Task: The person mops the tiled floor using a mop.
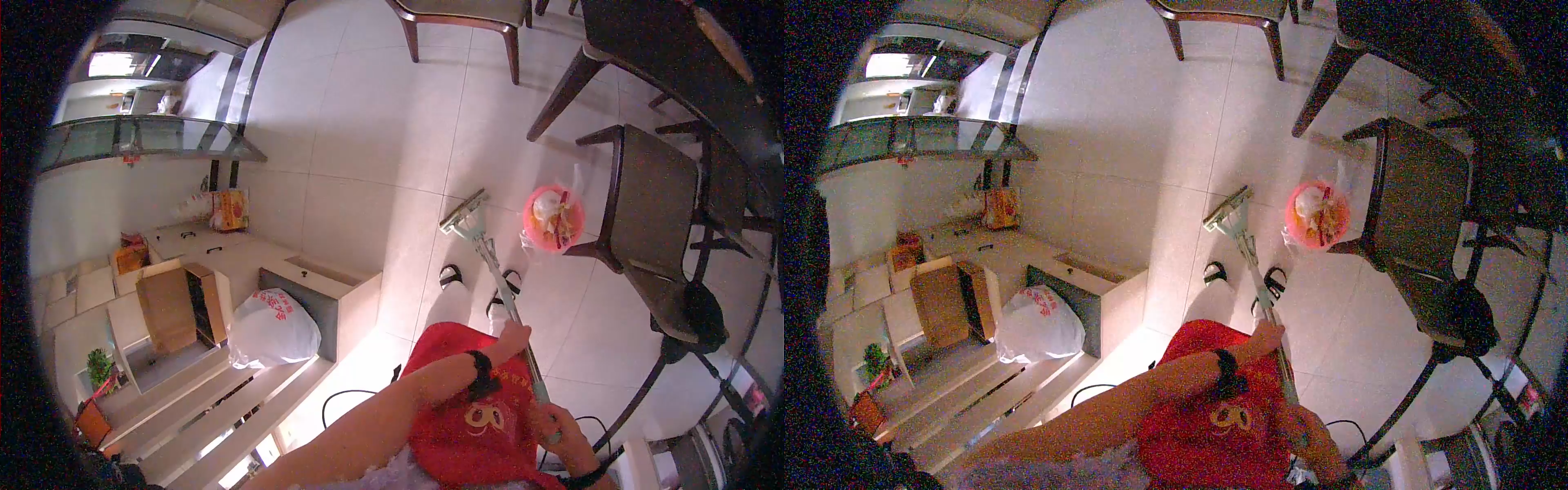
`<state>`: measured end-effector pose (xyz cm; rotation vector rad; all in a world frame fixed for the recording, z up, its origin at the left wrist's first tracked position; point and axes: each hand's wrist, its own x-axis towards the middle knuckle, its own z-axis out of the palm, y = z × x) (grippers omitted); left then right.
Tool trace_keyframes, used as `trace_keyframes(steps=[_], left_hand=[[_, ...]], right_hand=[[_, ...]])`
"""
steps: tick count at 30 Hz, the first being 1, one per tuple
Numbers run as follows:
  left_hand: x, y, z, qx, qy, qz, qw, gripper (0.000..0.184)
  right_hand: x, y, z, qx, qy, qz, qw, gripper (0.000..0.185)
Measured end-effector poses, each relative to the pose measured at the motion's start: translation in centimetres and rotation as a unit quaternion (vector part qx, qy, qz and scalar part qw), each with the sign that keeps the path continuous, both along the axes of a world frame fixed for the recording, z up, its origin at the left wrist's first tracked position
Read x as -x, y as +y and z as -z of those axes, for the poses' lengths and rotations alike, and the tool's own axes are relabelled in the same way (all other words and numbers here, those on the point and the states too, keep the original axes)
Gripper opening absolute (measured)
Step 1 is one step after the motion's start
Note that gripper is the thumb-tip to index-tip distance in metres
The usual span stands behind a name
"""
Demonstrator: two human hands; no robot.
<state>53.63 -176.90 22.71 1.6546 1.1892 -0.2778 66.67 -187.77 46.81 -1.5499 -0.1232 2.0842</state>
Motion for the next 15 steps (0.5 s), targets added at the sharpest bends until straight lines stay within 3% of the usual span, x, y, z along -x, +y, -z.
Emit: trace_keyframes(steps=[2, 4, 5, 7, 8, 9, 11, 12, 13, 14, 15], left_hand=[[0.0, -2.0, 0.2, 0.04, -0.007, -0.185, 0.982, 0.024], [0.8, -2.9, 2.2, 0.043, -0.046, -0.373, 0.926, 0.031], [1.0, -1.3, 3.6, 0.075, -0.033, -0.371, 0.925, 0.039], [1.5, 7.0, -4.4, 0.147, -0.041, -0.434, 0.888, 0.038], [3.1, 7.1, 0.1, 0.164, -0.019, -0.413, 0.896, 0.039], [4.1, 9.3, 1.3, 0.157, -0.038, -0.435, 0.886, 0.041], [5.8, 15.3, 1.7, 0.068, 0.031, -0.381, 0.922, 0.045], [6.6, 18.3, 3.3, 0.051, 0.009, -0.359, 0.932, 0.045], [7.7, 20.9, 5.7, 0.035, -0.011, -0.337, 0.941, 0.046], [9.0, 24.0, 8.1, 0.041, -0.04, -0.276, 0.96, 0.046], [9.3, 26.8, 6.3, 0.082, -0.045, -0.324, 0.941, 0.046]], right_hand=[[-0.9, 3.0, -2.2, 0.209, 0.171, 0.125, 0.955, 0.029], [-0.6, 4.8, -2.0, 0.195, 0.171, 0.118, 0.959, 0.029], [-0.2, 5.9, -1.8, 0.188, 0.171, 0.114, 0.96, 0.029], [1.5, 8.7, -0.5, 0.106, 0.122, 0.036, 0.986, 0.027], [2.8, 9.7, 0.5, 0.065, 0.097, -0.004, 0.993, 0.026], [4.2, 10.0, 2.3, -0.104, -0.038, -0.059, 0.992, 0.025], [6.5, 12.2, 6.8, -0.111, -0.052, -0.035, 0.992, 0.023], [7.0, 14.6, 9.7, -0.051, 0.123, 0.062, 0.989, 0.023], [7.7, 17.2, 12.4, 0.04, 0.275, 0.146, 0.949, 0.024], [8.5, 19.7, 14.3, 0.025, 0.467, 0.242, 0.85, 0.026], [9.7, 22.6, 15.2, 0.042, 0.457, 0.259, 0.85, 0.025]])
